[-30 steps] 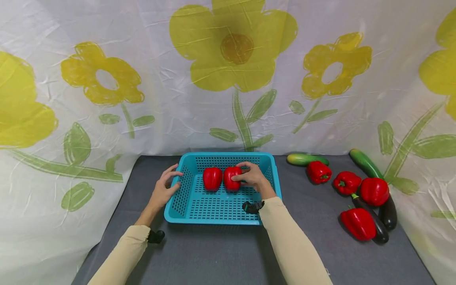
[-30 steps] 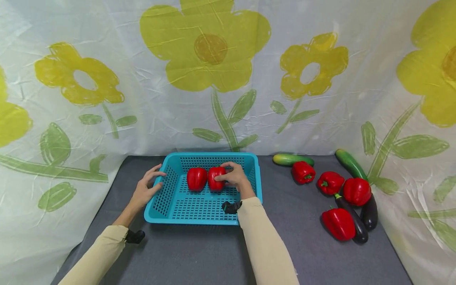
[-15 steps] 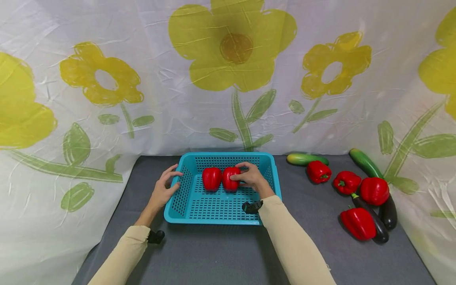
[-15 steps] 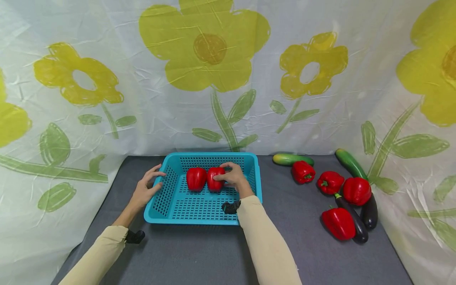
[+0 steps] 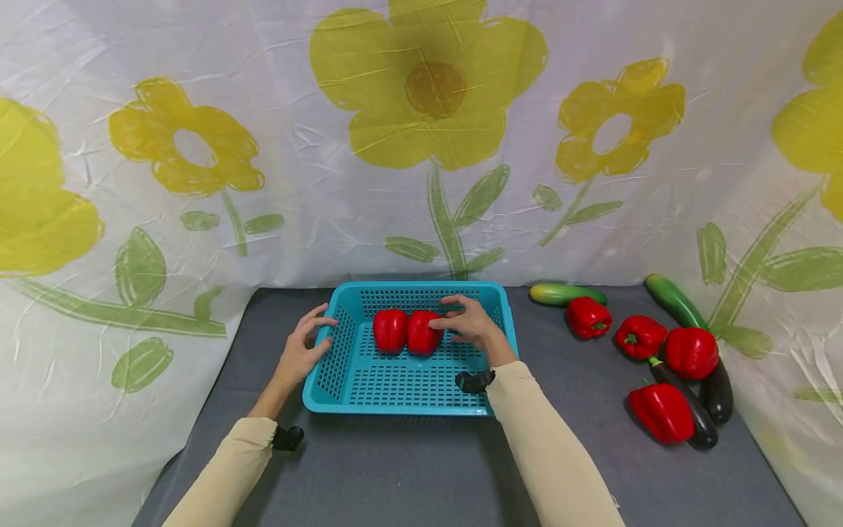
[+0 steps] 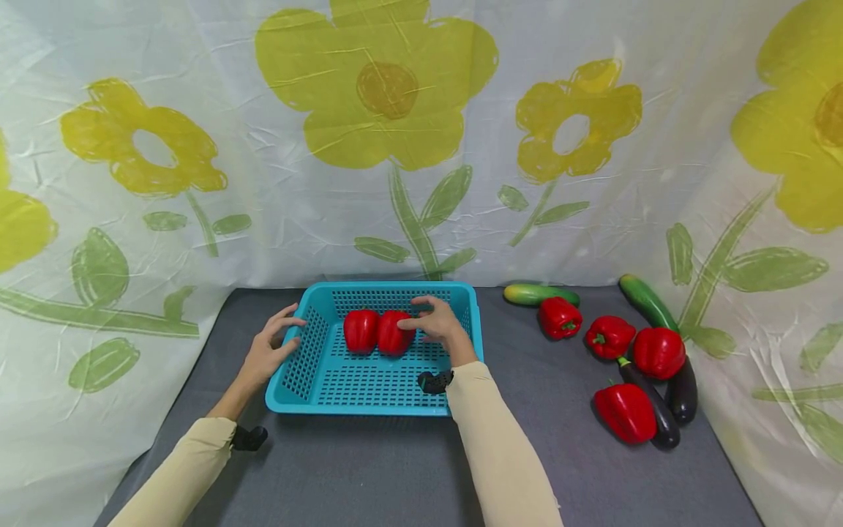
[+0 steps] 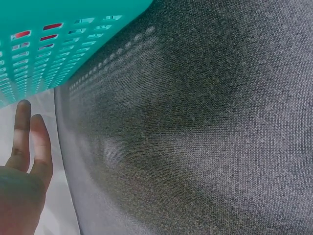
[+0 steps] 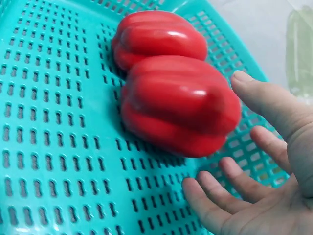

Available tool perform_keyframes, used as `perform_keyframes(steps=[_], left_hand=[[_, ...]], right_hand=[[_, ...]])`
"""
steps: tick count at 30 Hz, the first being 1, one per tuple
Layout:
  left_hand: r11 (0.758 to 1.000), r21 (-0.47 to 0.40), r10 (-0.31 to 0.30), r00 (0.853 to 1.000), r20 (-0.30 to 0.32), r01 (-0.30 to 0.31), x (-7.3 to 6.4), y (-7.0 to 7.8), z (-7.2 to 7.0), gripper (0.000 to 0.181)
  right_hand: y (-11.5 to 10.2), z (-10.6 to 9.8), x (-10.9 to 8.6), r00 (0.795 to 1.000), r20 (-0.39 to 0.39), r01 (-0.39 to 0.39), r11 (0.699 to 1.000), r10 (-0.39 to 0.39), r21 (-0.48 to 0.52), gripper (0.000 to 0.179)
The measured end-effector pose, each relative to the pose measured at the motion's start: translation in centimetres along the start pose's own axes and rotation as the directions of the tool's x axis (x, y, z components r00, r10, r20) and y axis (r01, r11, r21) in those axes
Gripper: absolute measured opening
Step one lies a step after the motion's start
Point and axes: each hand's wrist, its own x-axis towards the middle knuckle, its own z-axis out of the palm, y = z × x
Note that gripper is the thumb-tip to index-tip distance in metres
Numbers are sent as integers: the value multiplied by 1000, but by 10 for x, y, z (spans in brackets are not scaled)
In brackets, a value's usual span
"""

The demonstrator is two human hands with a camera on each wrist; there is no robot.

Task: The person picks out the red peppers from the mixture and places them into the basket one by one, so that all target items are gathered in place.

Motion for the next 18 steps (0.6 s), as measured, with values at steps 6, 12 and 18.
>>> perform_keyframes(steps=[6, 12, 18], left_hand=[[1000, 10, 5, 1000, -2, -5, 0, -7, 0, 29], [1000, 15, 14, 1000, -19, -13, 0, -33, 1, 30], [999, 37, 15, 1000, -20, -15, 0, -36, 1, 30]], right_hand=[[-7, -11, -5, 1000, 14, 24, 999, -24, -34, 70], [-20, -20, -15, 995, 67, 73, 997, -71, -24, 72], [-33, -29, -28, 988, 95, 128, 991, -124, -38, 76]])
